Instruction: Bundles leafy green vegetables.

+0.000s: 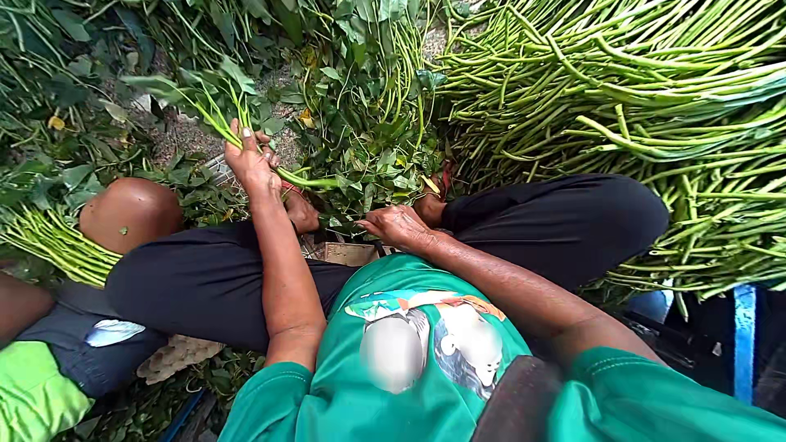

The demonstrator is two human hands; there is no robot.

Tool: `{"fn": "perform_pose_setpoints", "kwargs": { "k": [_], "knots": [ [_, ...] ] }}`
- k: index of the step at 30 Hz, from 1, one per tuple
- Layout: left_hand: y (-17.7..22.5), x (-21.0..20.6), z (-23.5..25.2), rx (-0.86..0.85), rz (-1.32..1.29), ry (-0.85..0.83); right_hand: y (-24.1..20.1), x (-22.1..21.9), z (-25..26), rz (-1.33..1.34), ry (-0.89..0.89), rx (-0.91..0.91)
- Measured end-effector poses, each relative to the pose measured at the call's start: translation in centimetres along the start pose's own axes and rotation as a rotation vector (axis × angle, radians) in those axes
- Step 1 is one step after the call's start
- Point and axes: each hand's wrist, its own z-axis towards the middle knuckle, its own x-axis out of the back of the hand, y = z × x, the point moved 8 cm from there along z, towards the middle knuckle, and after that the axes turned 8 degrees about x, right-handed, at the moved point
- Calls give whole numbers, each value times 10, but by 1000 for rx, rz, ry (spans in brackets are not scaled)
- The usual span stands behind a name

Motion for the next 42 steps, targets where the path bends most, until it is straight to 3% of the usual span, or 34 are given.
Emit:
{"fn": "perform_pose_setpoints", "kwargs": {
  "k": [6,10,13,16,20,23,26,28,34,39,41,42],
  "knots": [
    [10,-14,-3,-125,116,-104,25,9,10,-85,-248,-136],
    [6,-33,-11,-66,64,-285,12,35,40,-5,23,-1],
    [8,-39,-15,-40,-14,-333,-2,36,58,-37,49,25],
    [6,-38,-12,25,-119,-312,-7,26,62,-163,106,81],
    [-6,-28,-5,124,-246,-186,-4,37,56,-142,167,119],
    [-16,-25,-1,156,-271,-120,18,65,52,69,290,10],
    [-21,-31,-2,147,-205,-138,75,93,47,478,513,-244],
    [-20,-35,-4,126,-106,-164,100,101,49,554,603,-313],
    [-26,-65,-17,63,11,-340,13,70,115,231,179,-1],
    [-23,-52,-12,81,-64,-253,-25,52,124,-113,358,421],
    [-9,-38,-10,0,-8,-164,-13,54,122,-129,345,402],
    [2,-30,-9,-62,50,-114,6,59,125,-103,317,286]
  ]
}}
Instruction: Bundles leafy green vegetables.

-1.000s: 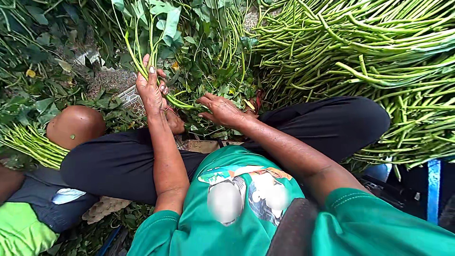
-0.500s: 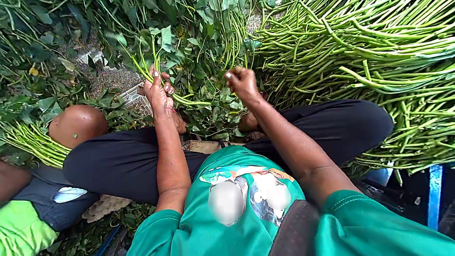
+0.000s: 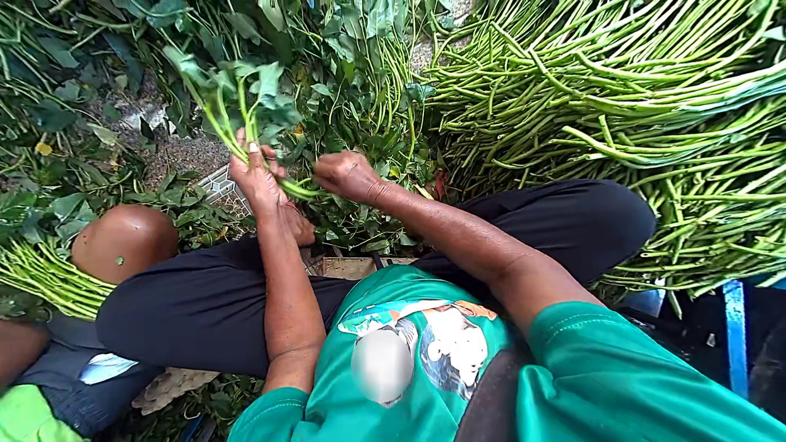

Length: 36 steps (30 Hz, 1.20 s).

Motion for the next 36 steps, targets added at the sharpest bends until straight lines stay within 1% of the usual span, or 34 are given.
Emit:
{"fn": "perform_pose_setpoints", "kwargs": {
  "k": [2,3,4,5,6,7,8,10,12,14,15,16,18,19,20,21,22,23,24,25,27,29,30,31,33,34,36],
  "knots": [
    [18,15,1,-92,185,70,68,0,-5,48,-121,-353],
    [24,20,-1,-107,291,90,104,-5,-10,72,-157,-513],
    [27,22,-2,-106,378,98,133,-12,-16,92,-164,-640],
    [29,21,-4,-97,439,94,153,-20,-20,89,-164,-729],
    [28,19,-4,-77,471,79,163,-33,-24,61,-176,-773],
    [27,18,-6,-54,463,64,159,-52,-26,32,-198,-772],
    [25,17,-7,-33,430,47,146,-78,-29,6,-231,-737],
    [23,15,-7,11,339,11,101,-134,-38,-21,-361,-615],
    [23,14,-6,26,302,4,51,-184,-63,32,-541,-526],
    [34,12,-7,-34,300,-20,11,-213,-89,133,-730,-473],
    [44,10,-10,-102,287,-35,3,-217,-97,207,-792,-465],
    [56,9,-14,-186,263,-37,2,-214,-99,276,-812,-452],
    [83,12,-23,-368,123,-14,9,-191,-86,405,-789,-374],
    [93,17,-25,-424,17,12,10,-170,-73,479,-782,-337],
    [96,23,-25,-424,-91,31,10,-147,-59,544,-777,-314],
    [93,28,-23,-365,-191,48,12,-123,-45,571,-759,-298],
    [84,31,-20,-265,-279,43,20,-98,-30,559,-720,-300],
    [71,31,-18,-142,-337,7,37,-76,-17,522,-636,-322],
    [56,28,-18,-17,-364,-55,63,-58,-5,475,-477,-350],
    [44,26,-12,73,-420,-71,90,-40,5,435,-326,-417],
    [29,20,-8,192,-464,-116,145,-13,11,390,-58,-619],
    [23,21,-8,220,-362,-119,189,-15,4,436,119,-798],
    [22,25,-8,207,-241,-81,203,-25,0,470,137,-858],
    [22,27,-8,179,-67,-44,210,-40,-4,506,107,-908],
    [23,29,-5,88,288,-10,208,-71,-12,533,3,-979],
    [24,29,-4,42,370,8,206,-87,-16,529,-45,-999],
    [28,32,-4,-31,360,49,192,-110,-22,519,-114,-983]
  ]
}}
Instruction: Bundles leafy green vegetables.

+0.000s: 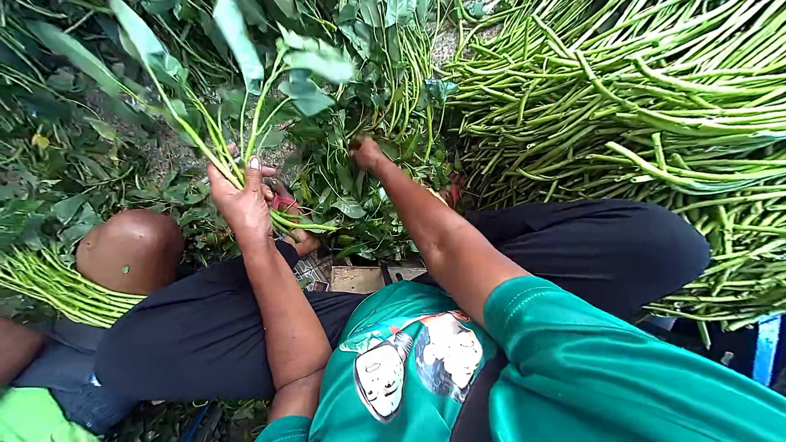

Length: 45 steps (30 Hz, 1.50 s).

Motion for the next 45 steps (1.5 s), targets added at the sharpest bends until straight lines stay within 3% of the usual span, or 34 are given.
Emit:
{"fn": "perform_pose_setpoints", "kwargs": {
  "k": [4,7,11,13,16,19,21,23,25,27,29,33,35,45],
  "knots": [
    [3,18,2,-92,-67,163,-9,-35,-24,-288,-167,120],
    [-11,20,6,-3,-163,195,-30,-57,-63,-600,-362,249],
    [-27,16,11,108,-84,157,-39,-77,-110,-655,-553,438],
    [-20,16,9,64,-42,157,-54,-63,-113,-608,-483,550],
    [14,30,-2,-193,-33,264,-97,-17,-114,-455,-286,678],
    [32,44,-9,-326,-241,345,-135,30,-131,-81,-212,689],
    [12,40,-2,-155,-476,288,-123,46,-127,76,-192,562],
    [-16,21,3,131,-612,171,-85,52,-112,-175,-138,331],
    [-38,-4,4,337,-607,-19,-47,51,-105,-221,-128,132],
    [-52,-22,4,429,-559,-144,-28,50,-108,-20,-90,97],
    [-57,-27,2,445,-518,-147,-27,51,-118,159,-44,140],
    [-39,-13,6,204,-450,31,-45,56,-132,562,54,363],
    [-36,-11,7,164,-425,41,-45,53,-134,631,99,373],
    [-68,-60,-3,350,-432,-252,-96,15,-155,778,229,520]
  ]
}}
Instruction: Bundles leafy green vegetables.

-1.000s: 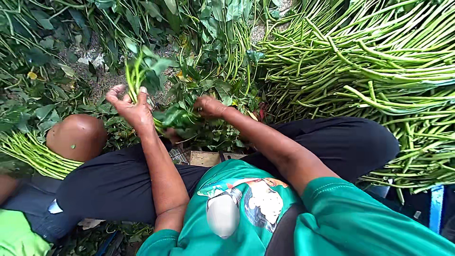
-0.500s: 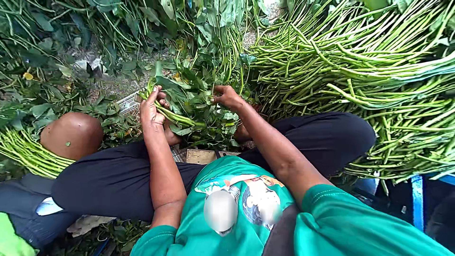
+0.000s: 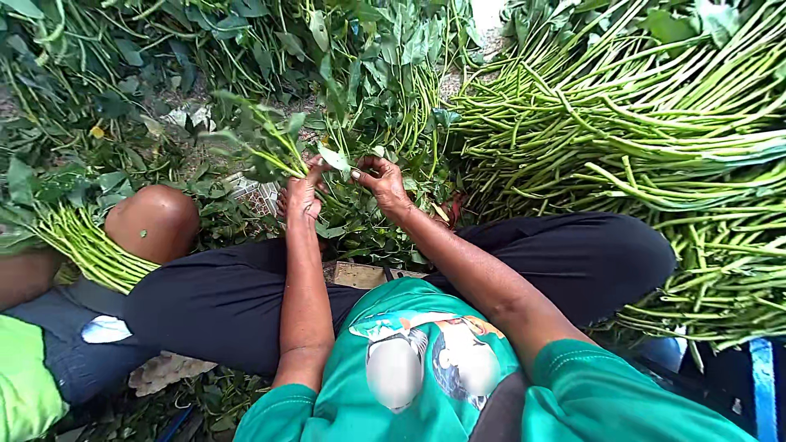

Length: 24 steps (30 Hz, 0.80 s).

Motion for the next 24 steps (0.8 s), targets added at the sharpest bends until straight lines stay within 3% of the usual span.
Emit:
{"fn": "perform_pose_setpoints", "kwargs": {
  "k": [4,8,10,14,18,19,21,24],
  "knots": [
    [-9,-15,-5,141,32,-91,-1,-19,2,-49,-9,-6],
    [-1,-9,-4,61,42,-44,-2,-30,1,-241,-116,54],
    [8,2,0,-10,101,-48,-5,-34,-8,-430,-315,93],
    [21,21,1,-58,90,106,14,-29,-50,-785,-730,-28],
    [35,22,-4,-97,82,50,75,7,-99,-1173,-1108,-364],
    [34,18,-4,-88,97,9,75,16,-97,-1254,-1131,-425],
    [32,10,-7,-66,116,-49,39,20,-75,-1326,-976,-402],
    [28,-3,-13,-30,136,-144,-37,9,-20,-1246,-572,25]
  ]
}}
